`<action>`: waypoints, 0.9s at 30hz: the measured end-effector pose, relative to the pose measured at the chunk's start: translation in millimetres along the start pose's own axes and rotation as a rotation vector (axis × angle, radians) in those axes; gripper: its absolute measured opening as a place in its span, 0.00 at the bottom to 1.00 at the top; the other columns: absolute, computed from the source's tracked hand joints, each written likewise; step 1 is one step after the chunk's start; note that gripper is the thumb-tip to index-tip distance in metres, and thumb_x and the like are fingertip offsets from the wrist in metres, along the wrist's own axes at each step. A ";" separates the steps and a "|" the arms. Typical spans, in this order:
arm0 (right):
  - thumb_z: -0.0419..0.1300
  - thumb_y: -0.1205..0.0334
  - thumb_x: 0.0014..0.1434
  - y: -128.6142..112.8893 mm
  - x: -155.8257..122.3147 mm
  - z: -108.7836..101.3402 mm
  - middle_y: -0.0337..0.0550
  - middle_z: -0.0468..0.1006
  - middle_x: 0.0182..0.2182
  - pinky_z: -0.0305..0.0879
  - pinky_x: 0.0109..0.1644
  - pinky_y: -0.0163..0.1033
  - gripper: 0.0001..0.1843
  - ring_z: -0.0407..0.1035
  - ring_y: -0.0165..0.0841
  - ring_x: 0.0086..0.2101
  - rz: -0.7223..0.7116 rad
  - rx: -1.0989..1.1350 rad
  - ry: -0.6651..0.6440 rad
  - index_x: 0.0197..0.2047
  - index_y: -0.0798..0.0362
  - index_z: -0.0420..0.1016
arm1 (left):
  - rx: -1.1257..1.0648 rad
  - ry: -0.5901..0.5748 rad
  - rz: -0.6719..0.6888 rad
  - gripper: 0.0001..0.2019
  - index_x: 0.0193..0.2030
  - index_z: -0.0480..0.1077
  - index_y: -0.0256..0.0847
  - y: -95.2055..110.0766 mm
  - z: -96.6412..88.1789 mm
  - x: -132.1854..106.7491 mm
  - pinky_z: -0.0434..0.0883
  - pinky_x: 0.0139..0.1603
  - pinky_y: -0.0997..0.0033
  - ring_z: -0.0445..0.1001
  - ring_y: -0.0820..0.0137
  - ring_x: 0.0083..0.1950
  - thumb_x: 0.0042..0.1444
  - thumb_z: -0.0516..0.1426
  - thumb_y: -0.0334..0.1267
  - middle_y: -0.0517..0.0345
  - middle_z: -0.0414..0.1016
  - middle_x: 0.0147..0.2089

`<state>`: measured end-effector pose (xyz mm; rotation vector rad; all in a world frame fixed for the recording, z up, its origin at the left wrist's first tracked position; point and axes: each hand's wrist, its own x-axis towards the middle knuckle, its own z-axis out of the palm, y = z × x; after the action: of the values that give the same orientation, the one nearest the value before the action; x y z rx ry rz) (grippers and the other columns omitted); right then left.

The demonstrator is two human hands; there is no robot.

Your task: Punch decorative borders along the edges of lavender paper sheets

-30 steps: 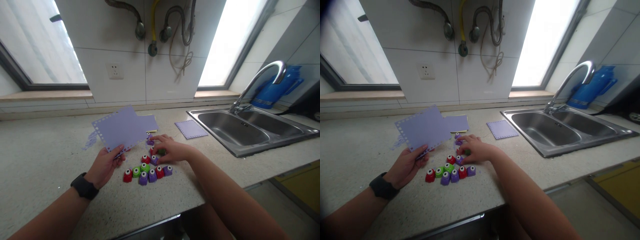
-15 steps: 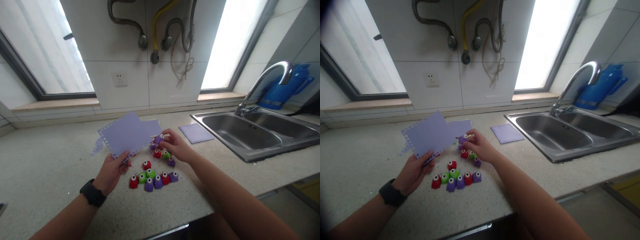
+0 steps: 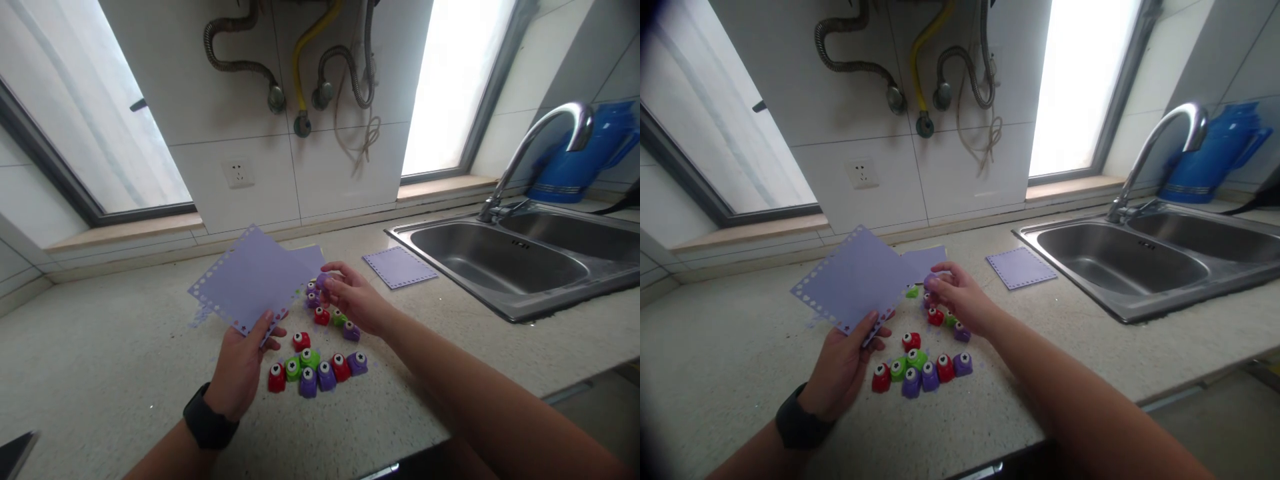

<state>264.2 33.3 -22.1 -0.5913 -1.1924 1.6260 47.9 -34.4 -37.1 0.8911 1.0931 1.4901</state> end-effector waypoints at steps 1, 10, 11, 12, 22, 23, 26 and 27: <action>0.73 0.56 0.53 1.1 -0.4 0.3 0.37 0.75 0.35 0.70 0.39 0.37 0.23 0.73 0.29 0.33 0.019 -0.011 -0.037 0.49 0.48 0.71 | -0.001 0.003 0.000 0.15 0.43 0.76 0.38 -0.5 1.9 -1.0 0.72 0.28 0.74 0.77 0.72 0.32 0.53 0.68 0.44 0.55 0.81 0.41; 0.74 0.63 0.51 5.2 -3.7 5.4 0.38 0.76 0.38 0.69 0.43 0.36 0.19 0.70 0.27 0.36 0.038 -0.232 -0.289 0.47 0.51 0.79 | -0.001 0.001 0.023 0.16 0.45 0.76 0.39 -5.1 4.4 -3.5 0.74 0.31 0.72 0.79 0.69 0.34 0.54 0.68 0.45 0.54 0.82 0.42; 0.75 0.63 0.50 4.5 -4.0 6.0 0.38 0.76 0.38 0.69 0.43 0.36 0.19 0.70 0.27 0.35 0.017 -0.226 -0.284 0.46 0.50 0.79 | -0.012 0.001 0.021 0.16 0.46 0.76 0.39 -5.4 4.1 -3.2 0.74 0.30 0.72 0.80 0.69 0.34 0.53 0.68 0.45 0.54 0.82 0.42; 0.75 0.63 0.50 3.9 -4.2 6.5 0.38 0.76 0.38 0.69 0.42 0.36 0.20 0.70 0.27 0.35 0.003 -0.224 -0.284 0.47 0.50 0.79 | -0.024 -0.002 0.019 0.17 0.46 0.75 0.40 -5.6 3.9 -3.0 0.74 0.30 0.72 0.80 0.69 0.34 0.53 0.68 0.45 0.54 0.82 0.43; 0.75 0.60 0.51 2.2 -3.8 -0.7 0.39 0.78 0.35 0.72 0.38 0.37 0.24 0.73 0.28 0.32 0.016 -0.241 -0.157 0.51 0.50 0.79 | 0.156 -0.069 0.037 0.19 0.48 0.78 0.38 -6.9 -2.6 -1.9 0.76 0.39 0.64 0.82 0.60 0.38 0.53 0.67 0.47 0.48 0.84 0.42; 0.75 0.60 0.51 1.6 -3.5 -1.9 0.39 0.79 0.35 0.73 0.38 0.38 0.23 0.73 0.29 0.33 0.014 -0.239 -0.136 0.51 0.50 0.79 | 0.139 -0.079 0.043 0.19 0.48 0.78 0.38 -6.6 -3.4 -1.4 0.76 0.43 0.62 0.82 0.59 0.42 0.53 0.67 0.46 0.47 0.84 0.44; 0.75 0.61 0.51 0.6 -2.1 -6.1 0.41 0.80 0.38 0.74 0.43 0.39 0.23 0.75 0.31 0.38 -0.010 -0.236 -0.097 0.50 0.50 0.80 | 0.071 -0.119 0.032 0.18 0.48 0.78 0.39 -5.0 -6.4 1.1 0.75 0.53 0.58 0.79 0.55 0.52 0.53 0.68 0.45 0.47 0.83 0.49; 0.75 0.61 0.51 0.3 -1.6 -8.0 0.41 0.80 0.39 0.74 0.44 0.39 0.22 0.75 0.31 0.38 -0.016 -0.239 -0.100 0.50 0.50 0.80 | 0.038 -0.131 0.025 0.18 0.48 0.78 0.40 -4.0 -8.0 2.3 0.75 0.54 0.58 0.79 0.54 0.54 0.53 0.67 0.45 0.48 0.83 0.50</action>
<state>271.2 35.2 -25.7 -0.6540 -1.4752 1.5253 41.2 -33.4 -43.4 1.0178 1.0201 1.4143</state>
